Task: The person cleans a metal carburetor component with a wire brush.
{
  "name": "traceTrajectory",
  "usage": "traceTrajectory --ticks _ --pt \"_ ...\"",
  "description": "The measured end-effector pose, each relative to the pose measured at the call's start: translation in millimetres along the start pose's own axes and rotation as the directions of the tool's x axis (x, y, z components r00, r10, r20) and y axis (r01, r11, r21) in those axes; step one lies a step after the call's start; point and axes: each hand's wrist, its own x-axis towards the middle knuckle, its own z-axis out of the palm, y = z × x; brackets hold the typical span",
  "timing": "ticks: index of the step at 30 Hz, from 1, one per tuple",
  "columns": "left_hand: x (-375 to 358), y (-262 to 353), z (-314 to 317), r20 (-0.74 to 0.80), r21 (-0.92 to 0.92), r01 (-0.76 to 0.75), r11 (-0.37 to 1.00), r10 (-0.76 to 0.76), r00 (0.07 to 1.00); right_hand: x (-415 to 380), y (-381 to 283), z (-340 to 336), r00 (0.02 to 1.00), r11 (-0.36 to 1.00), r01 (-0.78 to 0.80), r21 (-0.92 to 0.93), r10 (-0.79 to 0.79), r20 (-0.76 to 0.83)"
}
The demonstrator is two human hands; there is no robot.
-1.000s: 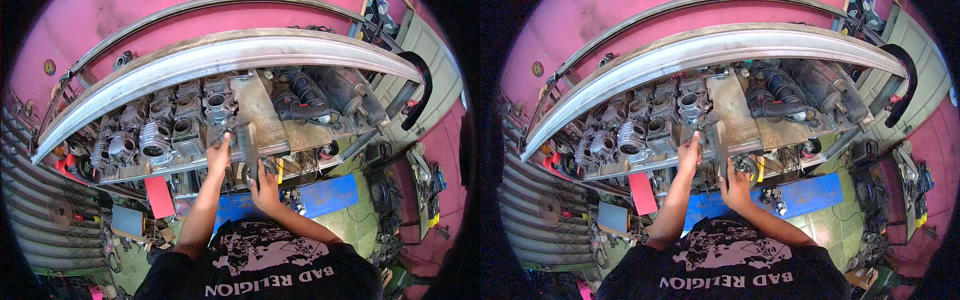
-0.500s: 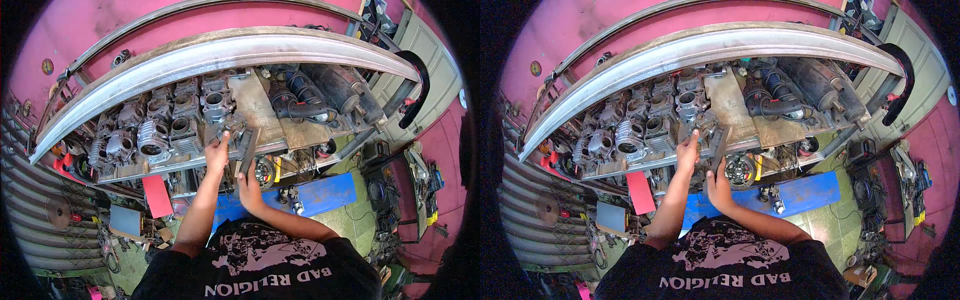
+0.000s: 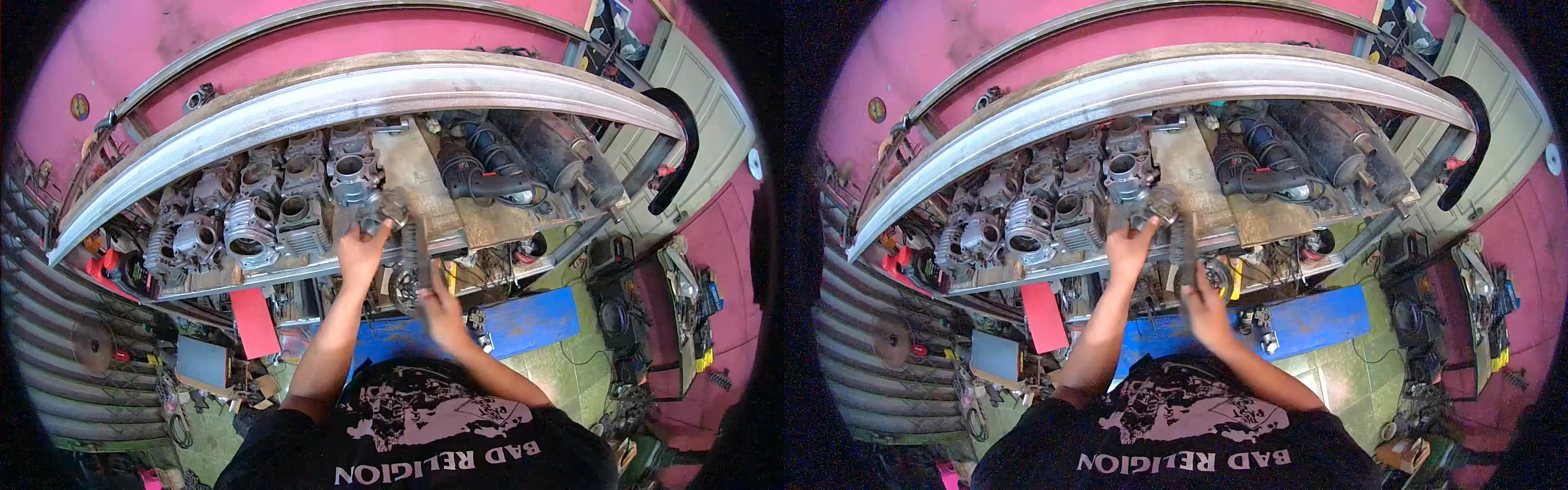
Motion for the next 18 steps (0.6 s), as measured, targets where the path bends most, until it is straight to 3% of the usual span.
traceTrajectory --ticks 1,3,5,6,7,8,10,12,14,16,18 --pt "-8 32 -3 0.0 0.125 -0.103 0.987 0.104 0.995 3 5 -16 0.994 0.994 0.107 0.027 -0.107 -0.031" --pt "-11 55 5 -0.004 0.377 -0.292 0.879 0.317 0.948 -7 -21 -40 0.999 0.999 -0.006 0.046 0.004 0.044" --pt "-13 66 17 0.022 0.408 -0.361 0.838 0.387 0.922 -13 -21 -48 0.998 1.0 -0.021 0.021 0.019 0.057" --pt "-14 75 22 0.045 0.44 -0.423 0.792 0.451 0.891 -16 -20 -47 0.995 0.984 0.091 -0.155 -0.095 -0.018" --pt "-14 81 27 0.078 0.475 -0.39 0.789 0.404 0.912 -18 -21 -48 0.974 0.925 0.182 -0.333 -0.217 -0.071" --pt "-13 83 31 0.082 0.472 -0.396 0.788 0.408 0.909 -22 -25 -53 0.973 0.925 0.182 -0.333 -0.219 -0.077" --pt "-10 86 37 0.094 0.466 -0.475 0.746 0.492 0.865 -33 -72 -59 0.979 0.908 -0.07 -0.414 -0.016 -0.202" --pt "-6 74 48 0.082 0.395 -0.497 0.772 0.509 0.857 -27 -79 -70 0.975 0.892 -0.011 -0.452 -0.09 -0.202" --pt "-5 67 56 0.182 0.386 -0.544 0.745 0.517 0.836 -14 -80 -81 0.886 0.606 0.274 -0.747 -0.46 -0.048" --pt "-9 69 62 0.221 0.337 -0.562 0.755 0.517 0.827 11 -85 -77 0.846 0.581 0.35 -0.735 -0.533 -0.018" --pt "-10 57 80 0.219 0.255 -0.636 0.728 0.597 0.772 37 -85 -72 0.782 0.376 0.362 -0.853 -0.621 0.058"
